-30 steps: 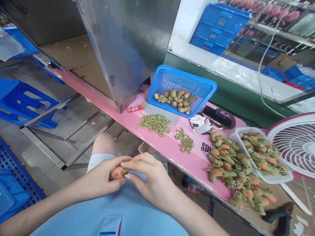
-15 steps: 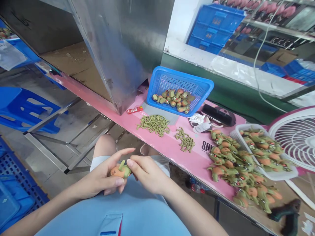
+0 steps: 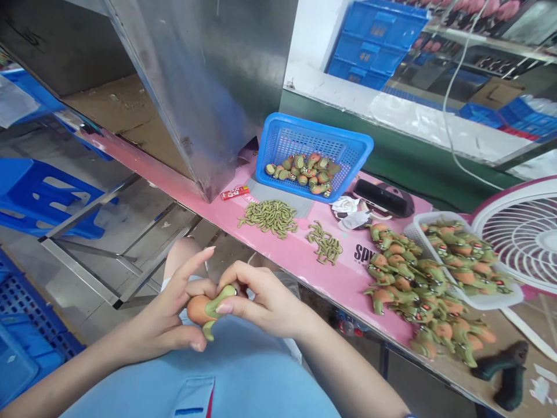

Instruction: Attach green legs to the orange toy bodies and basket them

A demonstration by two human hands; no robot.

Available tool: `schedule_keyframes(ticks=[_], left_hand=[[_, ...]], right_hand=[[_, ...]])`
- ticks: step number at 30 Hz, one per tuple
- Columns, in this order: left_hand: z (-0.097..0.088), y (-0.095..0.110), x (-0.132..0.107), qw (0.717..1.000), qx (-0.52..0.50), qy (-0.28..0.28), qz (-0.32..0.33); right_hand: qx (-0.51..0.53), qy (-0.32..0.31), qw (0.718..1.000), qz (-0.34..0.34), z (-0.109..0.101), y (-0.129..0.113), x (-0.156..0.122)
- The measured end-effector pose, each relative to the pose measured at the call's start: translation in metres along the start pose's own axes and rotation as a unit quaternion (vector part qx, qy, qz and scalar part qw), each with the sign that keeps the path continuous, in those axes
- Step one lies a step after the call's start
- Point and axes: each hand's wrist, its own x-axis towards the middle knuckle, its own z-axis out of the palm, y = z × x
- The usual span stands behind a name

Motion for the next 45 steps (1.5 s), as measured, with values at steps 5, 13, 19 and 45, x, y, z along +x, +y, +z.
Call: schedule_keyframes(ticks=[5, 13, 19, 45], left_hand=[[0.0, 0.001, 0.005, 0.995, 0.093, 0.024, 0.022], [0.001, -0.005, 0.005, 0.997, 0.044, 0.03, 0.054], [0.002, -0.006, 0.004, 0.997, 0.037, 0.022, 0.071], [-0.003, -0.019, 0.001, 0.987, -0.15, 0.052, -0.026]], right_hand=[[-0.016, 0.001, 0.999, -0.033, -0.002, 0.002, -0.003], [0.018, -0.022, 1.0, -0.002, 0.0, -0.004, -0.005], [0.051, -0.01, 0.999, -0.004, 0.004, -0.002, -0.004], [-0.057, 0.032, 0.998, 0.022, 0.008, 0.021, 0.004]])
